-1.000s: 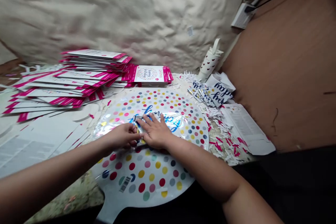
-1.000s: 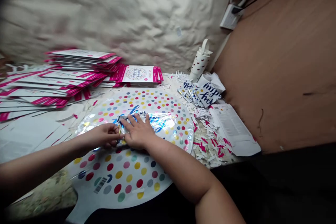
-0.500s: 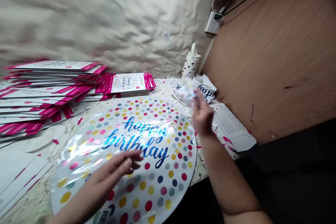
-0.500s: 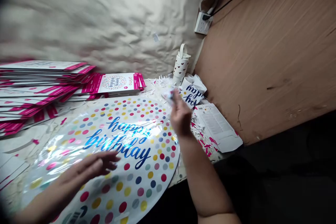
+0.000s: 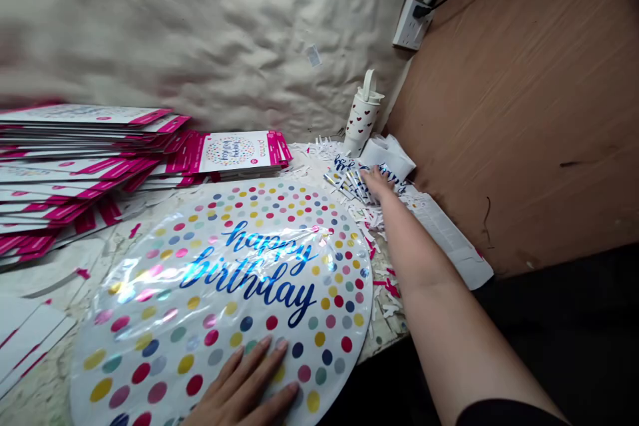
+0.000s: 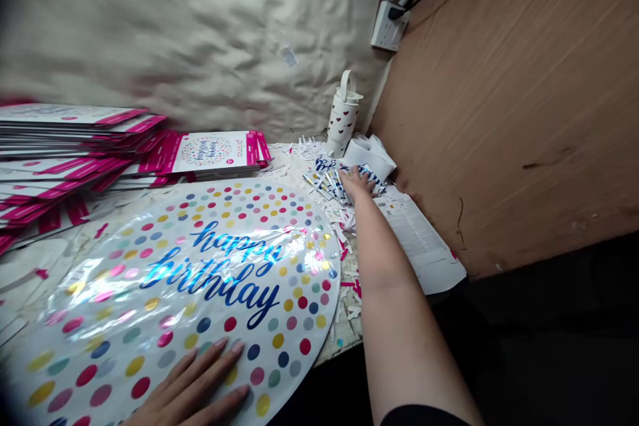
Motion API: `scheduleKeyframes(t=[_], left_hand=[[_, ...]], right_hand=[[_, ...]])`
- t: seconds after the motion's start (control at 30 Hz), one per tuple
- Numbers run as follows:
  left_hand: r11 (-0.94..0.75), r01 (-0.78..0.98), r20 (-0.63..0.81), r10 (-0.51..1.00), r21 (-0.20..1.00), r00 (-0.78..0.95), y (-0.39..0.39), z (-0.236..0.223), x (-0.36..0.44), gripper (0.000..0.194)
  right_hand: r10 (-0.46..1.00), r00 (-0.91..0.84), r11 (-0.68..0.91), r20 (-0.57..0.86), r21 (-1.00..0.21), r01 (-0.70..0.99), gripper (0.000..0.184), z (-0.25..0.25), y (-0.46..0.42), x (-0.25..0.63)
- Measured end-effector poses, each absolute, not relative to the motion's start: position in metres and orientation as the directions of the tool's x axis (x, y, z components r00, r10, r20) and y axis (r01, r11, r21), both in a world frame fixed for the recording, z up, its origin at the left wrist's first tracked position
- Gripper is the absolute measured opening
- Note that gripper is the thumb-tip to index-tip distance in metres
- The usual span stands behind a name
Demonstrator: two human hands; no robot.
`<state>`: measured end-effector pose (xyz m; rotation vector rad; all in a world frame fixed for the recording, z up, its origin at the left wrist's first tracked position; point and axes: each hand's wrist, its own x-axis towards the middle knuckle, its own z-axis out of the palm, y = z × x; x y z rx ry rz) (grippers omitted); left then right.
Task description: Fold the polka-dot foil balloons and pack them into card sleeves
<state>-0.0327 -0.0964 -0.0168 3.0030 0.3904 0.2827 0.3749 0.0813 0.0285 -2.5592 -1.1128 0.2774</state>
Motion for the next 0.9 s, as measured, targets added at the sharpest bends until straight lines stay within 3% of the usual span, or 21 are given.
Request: scheduleKeyframes(t=[0.1, 0.2, 0.27, 0.3, 0.37, 0.4, 0.5, 0.67, 0.8, 0.9], left_hand=[[-0.965, 0.246, 0.111, 0.255, 0.087, 0.961, -0.105, 0.000, -0.028, 0.066], [-0.949, 0.288, 0.219, 0.311, 0.128, 0.925, -0.117, 0.005, -0.034, 0.044], [-0.919, 0.362, 0.283, 0.392, 0.153, 0.875, -0.127, 0.005, -0.040, 0.030], [-0.898, 0.410, 0.275, 0.440, 0.161, 0.855, -0.132, 0.006, -0.042, 0.027], [-0.856, 0.488, 0.193, 0.515, 0.171, 0.835, -0.139, 0.010, -0.043, 0.025], [-0.836, 0.519, 0.138, 0.543, 0.179, 0.828, -0.141, 0.013, -0.043, 0.024], [-0.761, 0.593, -0.008, 0.613, 0.262, 0.790, -0.142, 0.026, -0.042, 0.022], [-0.543, 0.686, -0.199, 0.695, 0.484, 0.691, -0.118, 0.044, -0.053, 0.020], [-0.222, 0.663, -0.430, 0.608, 0.715, 0.668, -0.087, 0.053, -0.064, 0.016], [0.019, 0.660, -0.552, 0.567, 0.751, 0.612, -0.074, 0.057, -0.062, 0.020]], right_hand=[[0.707, 0.704, -0.674, -0.059, -0.358, 0.646, 0.076, 0.048, 0.084, 0.374], [0.810, 0.563, -0.468, 0.165, -0.397, 0.790, 0.080, 0.063, 0.053, 0.341], [0.946, 0.229, -0.095, 0.230, -0.478, 0.873, 0.054, 0.065, 0.007, 0.302], [0.991, -0.014, 0.087, 0.134, -0.560, 0.824, 0.041, 0.062, -0.021, 0.280], [0.831, -0.550, 0.346, -0.078, -0.702, 0.623, 0.029, 0.051, -0.080, 0.240], [0.735, -0.673, 0.429, -0.082, -0.714, 0.554, 0.038, 0.044, -0.106, 0.224], [0.768, -0.640, 0.473, 0.003, -0.677, 0.564, 0.030, 0.023, -0.154, 0.196], [0.848, -0.530, 0.288, -0.017, -0.825, 0.487, 0.027, 0.014, -0.151, 0.186], [0.901, -0.429, 0.172, -0.072, -0.847, 0.504, 0.016, 0.015, -0.139, 0.182], [0.909, -0.402, 0.131, -0.112, -0.838, 0.529, 0.014, 0.018, -0.135, 0.177]])
